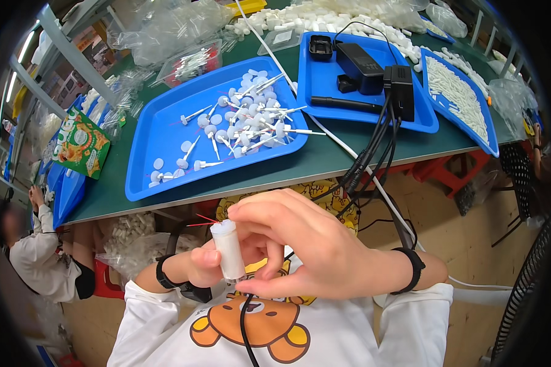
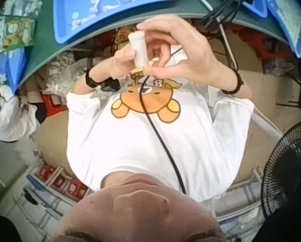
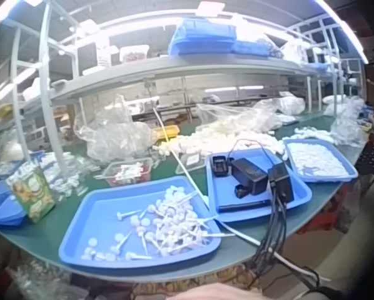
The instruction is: The person repeatedly picks up small white plastic components and thin sticks from blue trays, inserts the sticks into the components, and places the assembled units back into a tray. The person handles the items one at a time throughout the clip.
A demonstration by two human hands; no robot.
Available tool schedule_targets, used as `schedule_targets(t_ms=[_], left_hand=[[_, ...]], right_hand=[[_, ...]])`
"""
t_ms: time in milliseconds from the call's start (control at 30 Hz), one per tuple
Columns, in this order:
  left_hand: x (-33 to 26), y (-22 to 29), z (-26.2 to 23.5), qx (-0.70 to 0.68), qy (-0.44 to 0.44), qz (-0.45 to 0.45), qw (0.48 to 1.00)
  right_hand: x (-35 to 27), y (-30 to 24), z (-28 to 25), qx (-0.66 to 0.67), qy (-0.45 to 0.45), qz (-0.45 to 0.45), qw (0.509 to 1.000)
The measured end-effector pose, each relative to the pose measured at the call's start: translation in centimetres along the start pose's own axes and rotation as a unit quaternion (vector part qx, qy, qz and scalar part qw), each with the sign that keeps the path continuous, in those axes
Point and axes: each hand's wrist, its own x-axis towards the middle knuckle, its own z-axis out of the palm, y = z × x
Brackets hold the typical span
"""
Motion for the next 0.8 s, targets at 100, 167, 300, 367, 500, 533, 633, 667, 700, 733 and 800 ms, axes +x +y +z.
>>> schedule_targets(t_ms=[100, 167, 300, 367, 500, 533, 633, 667, 700, 733, 800], left_hand=[[0.0, 0.2, 0.2, 0.008, -0.017, -0.003, 1.0], [-0.1, -0.1, 0.0, 0.011, -0.02, -0.003, 1.0], [-1.0, -0.5, 0.2, 0.022, 0.051, 0.02, 0.998], [-1.3, -0.3, 0.8, 0.044, 0.069, 0.051, 0.995], [-1.2, -0.2, 1.0, 0.077, 0.042, 0.098, 0.991], [-1.1, -0.2, 1.0, 0.082, 0.05, 0.096, 0.991], [-0.8, 0.0, 1.0, 0.089, 0.065, 0.099, 0.989], [-0.7, -0.1, 0.8, 0.083, 0.064, 0.103, 0.989], [-0.7, -0.1, 0.7, 0.078, 0.062, 0.107, 0.989], [-0.7, 0.0, 0.7, 0.071, 0.071, 0.099, 0.99], [-0.7, 0.1, 0.7, 0.058, 0.09, 0.083, 0.991]], right_hand=[[0.4, -0.1, 0.2, -0.007, 0.025, -0.046, 0.999], [0.4, -0.3, 0.3, -0.008, 0.036, -0.05, 0.998], [0.3, 0.0, 0.1, -0.06, 0.067, -0.09, 0.992], [0.4, -0.3, 0.0, -0.067, 0.078, -0.092, 0.99], [0.5, -0.6, 0.2, -0.117, 0.085, -0.131, 0.981], [0.5, -0.6, 0.2, -0.115, 0.086, -0.132, 0.981], [0.5, -0.2, 0.4, -0.111, 0.09, -0.134, 0.981], [0.5, -0.1, 0.5, -0.112, 0.092, -0.133, 0.98], [0.5, 0.0, 0.6, -0.114, 0.095, -0.131, 0.98], [0.6, 0.1, 0.6, -0.118, 0.095, -0.13, 0.98], [0.6, 0.3, 0.7, -0.125, 0.094, -0.129, 0.979]])
